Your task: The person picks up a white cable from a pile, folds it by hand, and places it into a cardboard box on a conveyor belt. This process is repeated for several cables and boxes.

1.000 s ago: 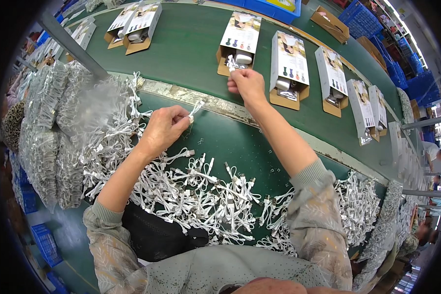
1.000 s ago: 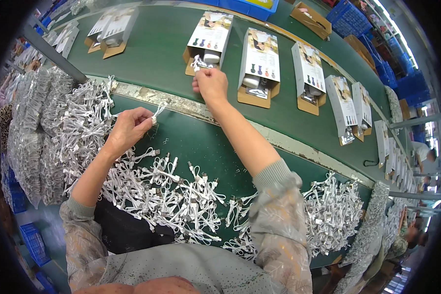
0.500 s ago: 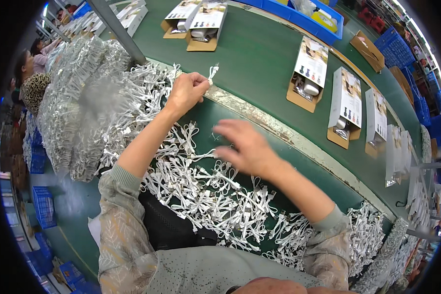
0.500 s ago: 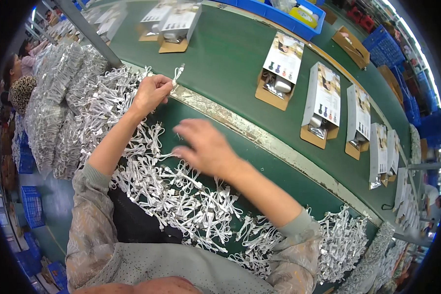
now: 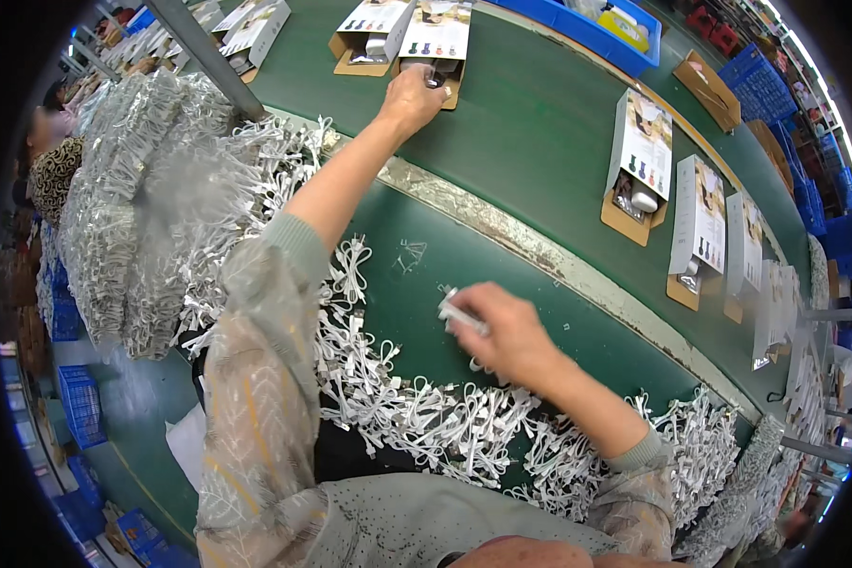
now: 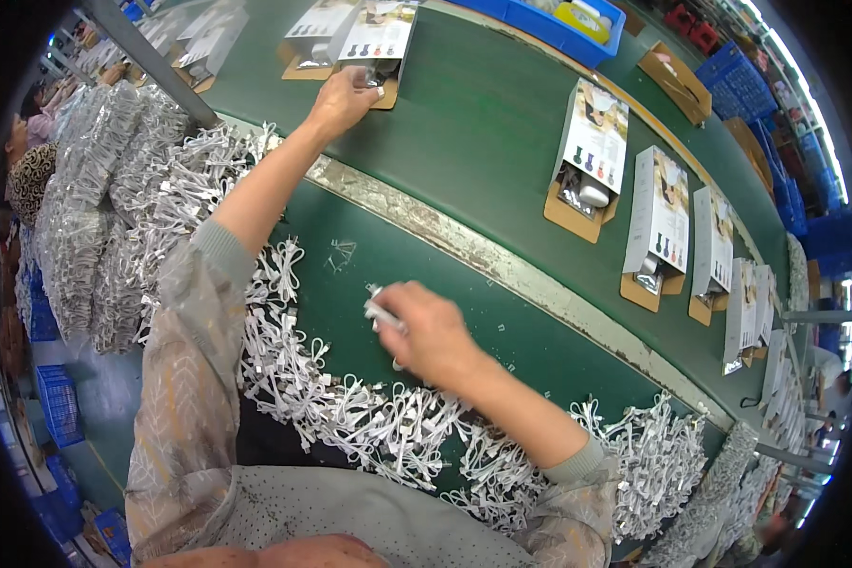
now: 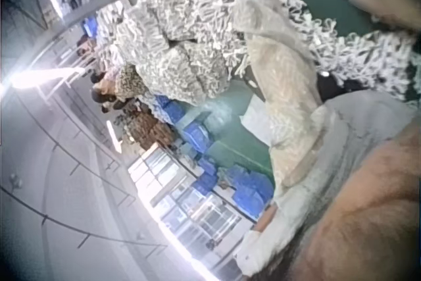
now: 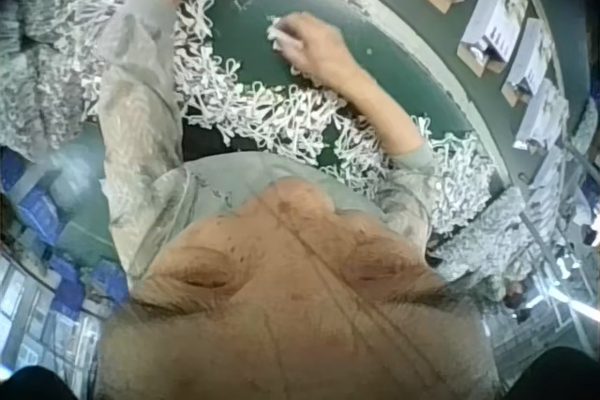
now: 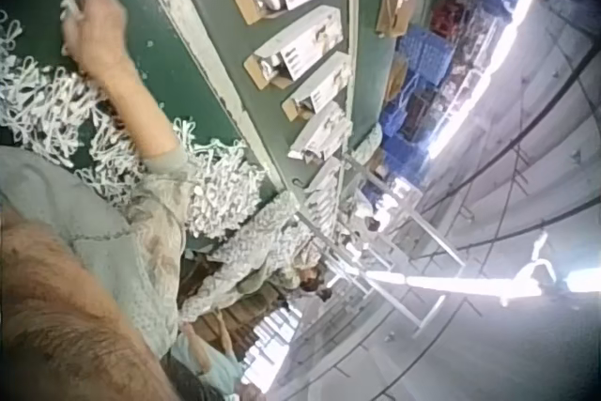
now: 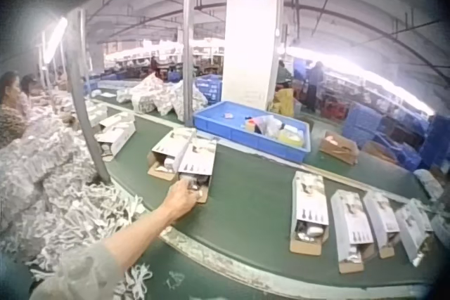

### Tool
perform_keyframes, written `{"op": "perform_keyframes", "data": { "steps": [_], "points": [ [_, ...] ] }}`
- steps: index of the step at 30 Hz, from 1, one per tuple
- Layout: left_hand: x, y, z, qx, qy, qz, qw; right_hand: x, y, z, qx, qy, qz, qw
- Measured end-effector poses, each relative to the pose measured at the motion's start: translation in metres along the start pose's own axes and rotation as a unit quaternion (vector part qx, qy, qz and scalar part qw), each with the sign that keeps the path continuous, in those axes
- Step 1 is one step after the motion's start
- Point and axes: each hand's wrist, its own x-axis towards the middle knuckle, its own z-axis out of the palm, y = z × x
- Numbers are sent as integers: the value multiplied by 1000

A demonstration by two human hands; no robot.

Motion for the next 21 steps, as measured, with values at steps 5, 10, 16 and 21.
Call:
{"op": "perform_keyframes", "data": {
  "steps": [5, 10, 16, 21],
  "points": [
    [-82, 28, -34, -83, -224, 60, 969, 4, 20, -36, 273, 6, 241, 931],
    [-153, 42, -57, -81, -298, 109, 945, 9, 13, -61, 347, 75, 216, 909],
    [-188, 58, -51, -56, -331, 223, 915, 6, 23, -61, 332, 73, 293, 894],
    [-195, 64, -40, -32, -235, 270, 933, 0, 21, -80, 300, 138, 268, 905]
  ]
}}
